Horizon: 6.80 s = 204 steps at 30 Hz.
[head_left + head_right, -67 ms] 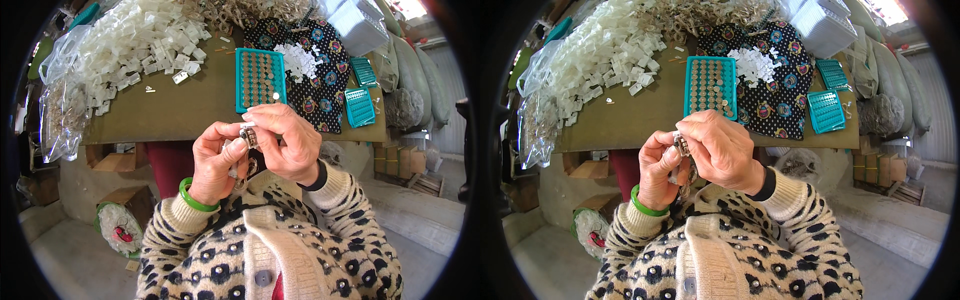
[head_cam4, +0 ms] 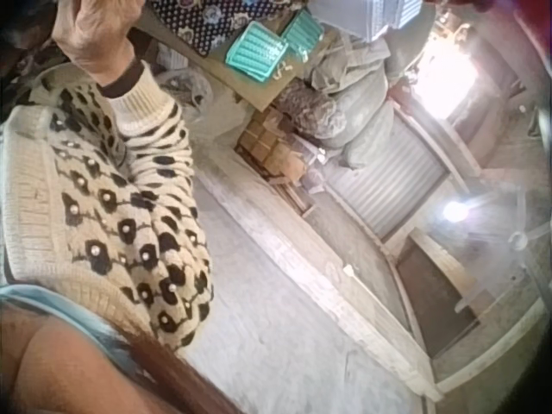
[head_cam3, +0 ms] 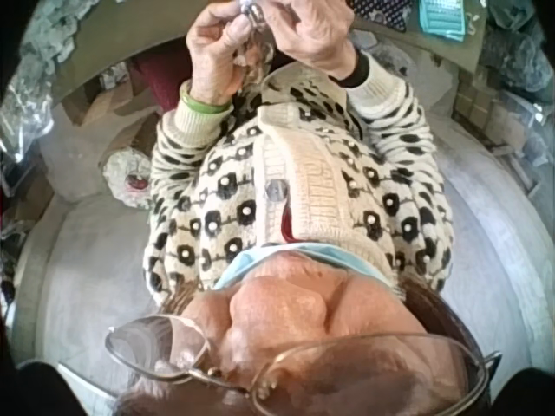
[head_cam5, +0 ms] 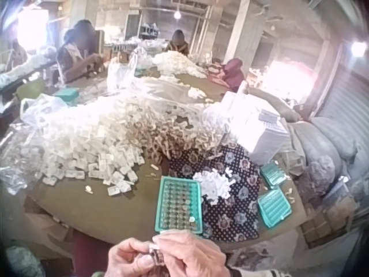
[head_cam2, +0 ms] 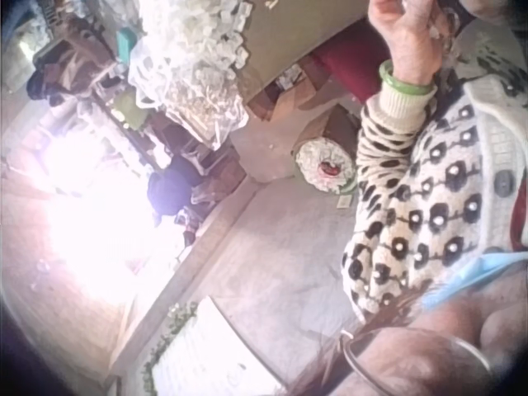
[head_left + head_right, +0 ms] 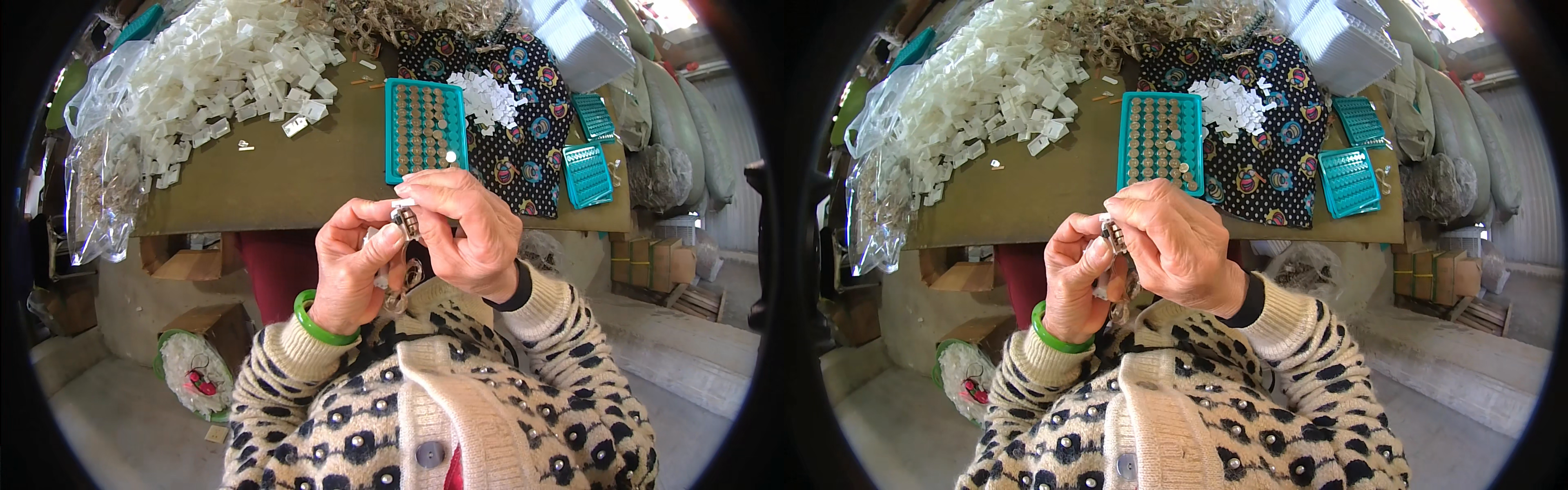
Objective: The person repeatedly picks small white plastic housings and metal pins from a table, inserts the pins into the housings, and places the assembled units into a teal tray. The person also moves a teal tray aside to access more parts and continues the assembly cycle.
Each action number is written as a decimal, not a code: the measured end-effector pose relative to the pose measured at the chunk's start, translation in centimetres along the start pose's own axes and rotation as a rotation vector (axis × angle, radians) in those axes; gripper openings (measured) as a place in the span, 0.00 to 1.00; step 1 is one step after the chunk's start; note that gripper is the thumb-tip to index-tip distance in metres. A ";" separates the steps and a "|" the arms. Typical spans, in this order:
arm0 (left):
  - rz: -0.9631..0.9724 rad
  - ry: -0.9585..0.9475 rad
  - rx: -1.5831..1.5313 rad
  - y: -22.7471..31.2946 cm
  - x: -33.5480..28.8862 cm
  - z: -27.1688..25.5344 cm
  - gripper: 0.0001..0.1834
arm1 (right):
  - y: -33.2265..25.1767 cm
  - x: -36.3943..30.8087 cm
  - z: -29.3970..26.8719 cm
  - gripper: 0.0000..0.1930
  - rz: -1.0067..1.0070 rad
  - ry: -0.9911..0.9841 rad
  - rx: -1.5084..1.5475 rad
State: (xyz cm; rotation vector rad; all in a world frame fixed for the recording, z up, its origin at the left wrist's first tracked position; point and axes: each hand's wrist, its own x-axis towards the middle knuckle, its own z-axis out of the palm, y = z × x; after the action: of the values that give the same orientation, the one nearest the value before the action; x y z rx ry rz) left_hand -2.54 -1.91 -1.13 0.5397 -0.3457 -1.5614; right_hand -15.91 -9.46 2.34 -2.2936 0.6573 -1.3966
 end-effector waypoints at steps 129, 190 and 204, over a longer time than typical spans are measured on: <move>0.768 0.651 2.253 26.5 1.6 -8.5 0.09 | -2.0 -1.0 -2.6 0.06 0.200 -0.545 0.057; 0.695 0.169 1.715 12.2 10.4 -5.2 0.12 | 18.7 15.7 0.0 0.13 0.356 -0.483 -0.663; 0.287 0.277 0.812 13.8 11.1 -3.9 0.11 | 15.2 15.3 -0.9 0.06 0.874 -0.048 0.873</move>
State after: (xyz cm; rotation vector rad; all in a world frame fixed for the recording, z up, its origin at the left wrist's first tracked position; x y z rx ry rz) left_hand 11.20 -13.48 1.51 1.2568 -0.8117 -1.0061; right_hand -13.56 -30.70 5.63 -1.1234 0.7074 -0.9038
